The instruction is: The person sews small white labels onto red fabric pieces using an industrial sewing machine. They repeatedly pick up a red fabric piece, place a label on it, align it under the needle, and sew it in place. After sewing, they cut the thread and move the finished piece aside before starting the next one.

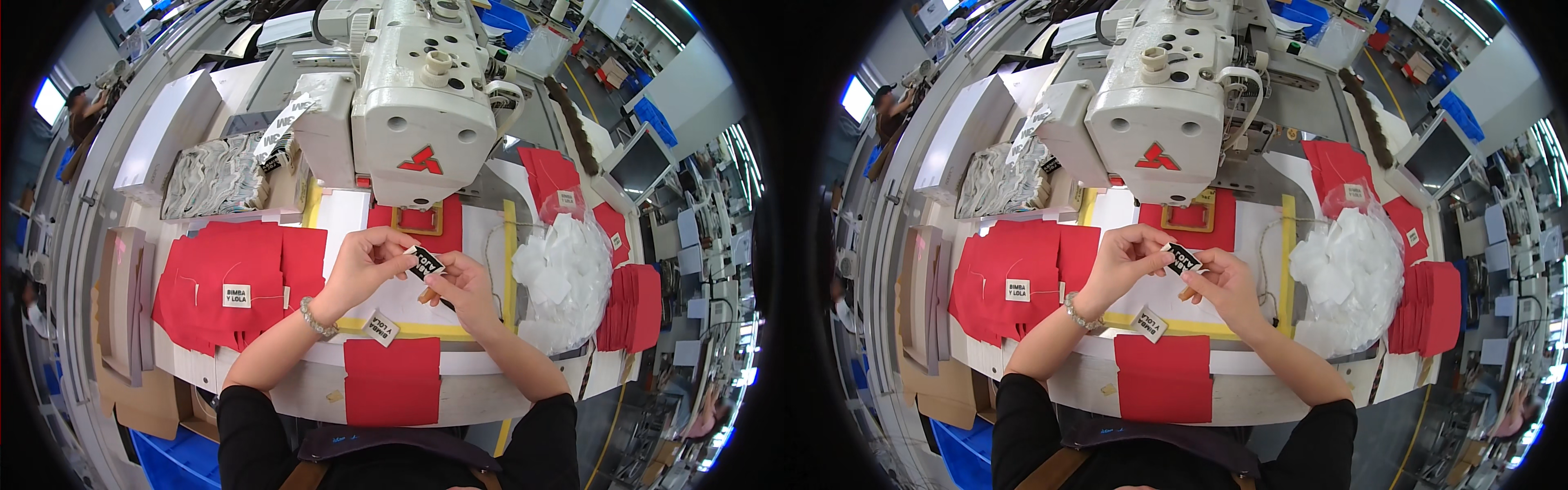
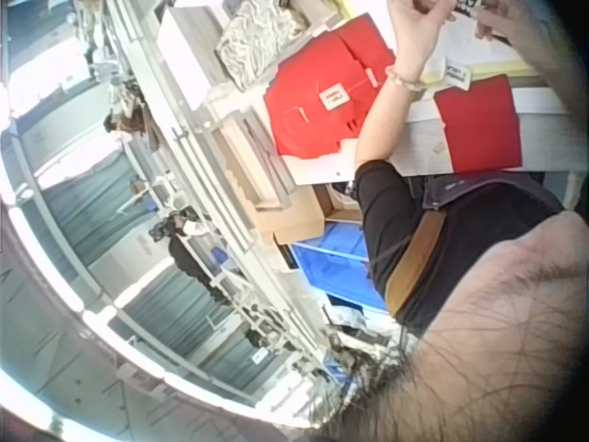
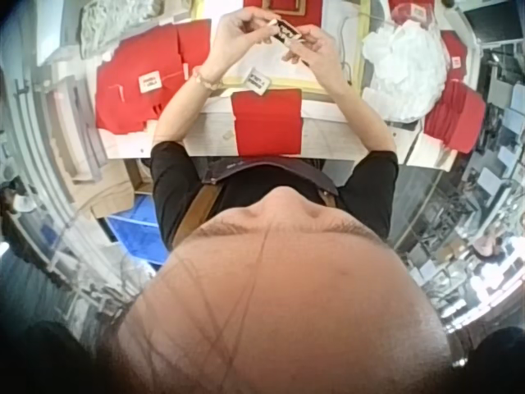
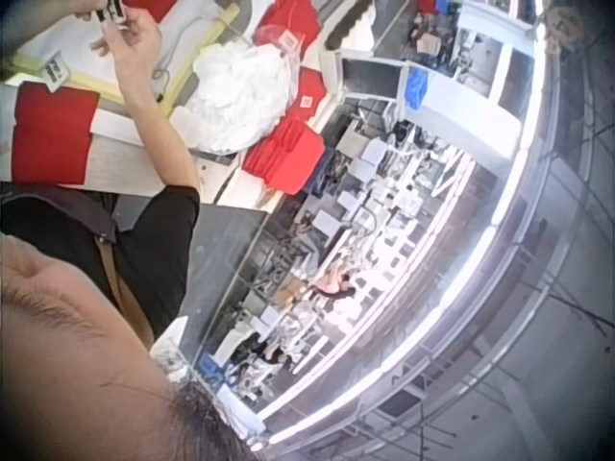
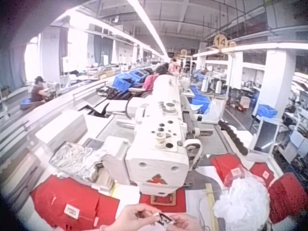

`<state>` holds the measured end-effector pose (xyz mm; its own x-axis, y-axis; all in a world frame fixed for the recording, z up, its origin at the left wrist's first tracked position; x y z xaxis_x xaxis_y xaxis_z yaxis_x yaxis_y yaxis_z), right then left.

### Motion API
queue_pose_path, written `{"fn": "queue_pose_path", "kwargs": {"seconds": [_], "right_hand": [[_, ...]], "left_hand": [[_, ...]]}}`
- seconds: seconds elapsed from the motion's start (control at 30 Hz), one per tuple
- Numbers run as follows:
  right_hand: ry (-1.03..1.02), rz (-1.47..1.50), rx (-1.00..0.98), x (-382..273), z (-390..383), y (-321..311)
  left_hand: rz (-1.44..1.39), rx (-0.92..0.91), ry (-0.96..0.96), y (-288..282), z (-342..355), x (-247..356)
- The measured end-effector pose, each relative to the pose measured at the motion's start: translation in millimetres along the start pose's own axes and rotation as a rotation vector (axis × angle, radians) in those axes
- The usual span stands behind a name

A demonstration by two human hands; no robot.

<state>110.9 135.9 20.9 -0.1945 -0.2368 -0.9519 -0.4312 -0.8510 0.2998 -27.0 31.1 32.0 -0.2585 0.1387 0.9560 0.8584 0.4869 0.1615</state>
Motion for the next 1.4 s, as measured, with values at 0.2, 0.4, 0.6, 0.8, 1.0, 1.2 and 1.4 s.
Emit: {"fn": "queue_pose_path", "kwargs": {"seconds": [0.2,0.4,0.6,0.8,1.0,1.2,1.4], "right_hand": [[0.01,-0.02,0.015,2,6,-6],[0.027,-0.041,-0.016,2,9,-7],[0.068,-0.064,-0.015,5,13,-12],[0.103,-0.072,-0.023,7,19,-17],[-0.218,-0.364,-0.119,-2,38,-24],[-0.664,-0.985,-0.347,-20,55,-24],[-0.771,-1.195,-0.41,-10,65,-30]], "left_hand": [[0.076,0.001,-0.113,-4,-2,4],[0.167,-0.061,-0.129,-5,1,7],[0.198,-0.044,-0.17,-8,3,7],[0.113,0.017,-0.089,-9,7,3],[0.357,0.051,0.089,-8,14,14],[0.795,0.005,0.401,-7,29,10],[1.054,-0.039,0.397,-5,42,3]]}}
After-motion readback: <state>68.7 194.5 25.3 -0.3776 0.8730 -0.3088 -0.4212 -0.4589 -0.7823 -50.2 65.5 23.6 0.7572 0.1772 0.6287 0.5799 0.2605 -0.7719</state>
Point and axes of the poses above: each hand's wrist, its own z-axis towards the middle knuckle, its own y-axis out of the palm, x = y × z, the point moved 5 cm from there along z, towards the middle knuckle, and after that the axes turned 14 degrees about -y, right-handed, at the moved point
